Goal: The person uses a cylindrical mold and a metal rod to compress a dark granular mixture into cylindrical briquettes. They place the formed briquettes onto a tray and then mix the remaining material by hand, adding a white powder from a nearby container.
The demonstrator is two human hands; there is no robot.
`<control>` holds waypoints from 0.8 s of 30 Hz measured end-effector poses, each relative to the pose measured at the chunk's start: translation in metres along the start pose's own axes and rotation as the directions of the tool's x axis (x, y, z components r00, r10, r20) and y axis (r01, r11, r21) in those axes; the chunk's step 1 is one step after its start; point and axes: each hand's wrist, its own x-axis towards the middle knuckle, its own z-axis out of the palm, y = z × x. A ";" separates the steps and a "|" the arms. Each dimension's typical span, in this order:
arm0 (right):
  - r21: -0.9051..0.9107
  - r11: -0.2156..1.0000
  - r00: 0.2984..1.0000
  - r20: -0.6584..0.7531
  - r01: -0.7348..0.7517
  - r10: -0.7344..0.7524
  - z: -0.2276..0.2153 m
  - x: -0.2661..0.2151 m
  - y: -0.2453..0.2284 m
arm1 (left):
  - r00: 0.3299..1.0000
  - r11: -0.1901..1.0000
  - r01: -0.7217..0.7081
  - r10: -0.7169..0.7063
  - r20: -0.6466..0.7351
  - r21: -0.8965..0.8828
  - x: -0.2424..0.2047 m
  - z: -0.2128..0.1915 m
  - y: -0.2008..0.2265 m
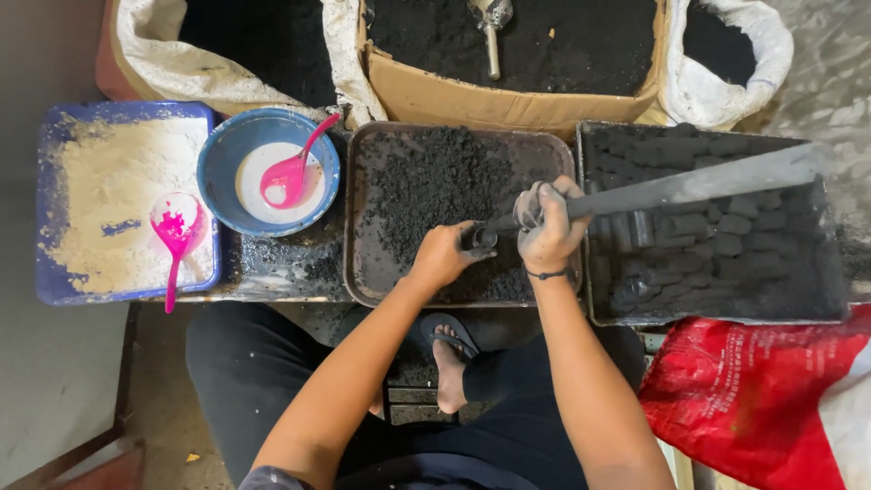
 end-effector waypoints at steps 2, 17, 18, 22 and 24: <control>-0.087 0.981 0.982 0.091 0.171 -0.163 0.000 0.001 -0.002 | 1.000 1.000 0.008 -0.008 -0.007 0.018 0.001 0.003 -0.004; 0.088 0.948 0.952 0.056 -0.305 0.301 0.004 -0.027 0.018 | 0.999 0.994 -0.027 0.029 -0.016 0.103 0.009 0.012 -0.019; 0.104 0.948 0.953 0.040 -0.302 0.299 0.003 -0.028 0.019 | 0.999 0.996 -0.033 0.034 -0.019 0.085 0.008 0.014 -0.019; 0.162 0.944 0.957 0.000 -0.287 0.290 -0.001 -0.029 0.026 | 0.998 0.993 -0.058 0.060 -0.021 0.105 0.012 0.010 -0.014; 0.155 0.942 0.953 -0.008 -0.298 0.303 -0.004 -0.033 0.027 | 0.998 0.992 -0.053 0.055 -0.016 0.113 0.009 0.012 -0.016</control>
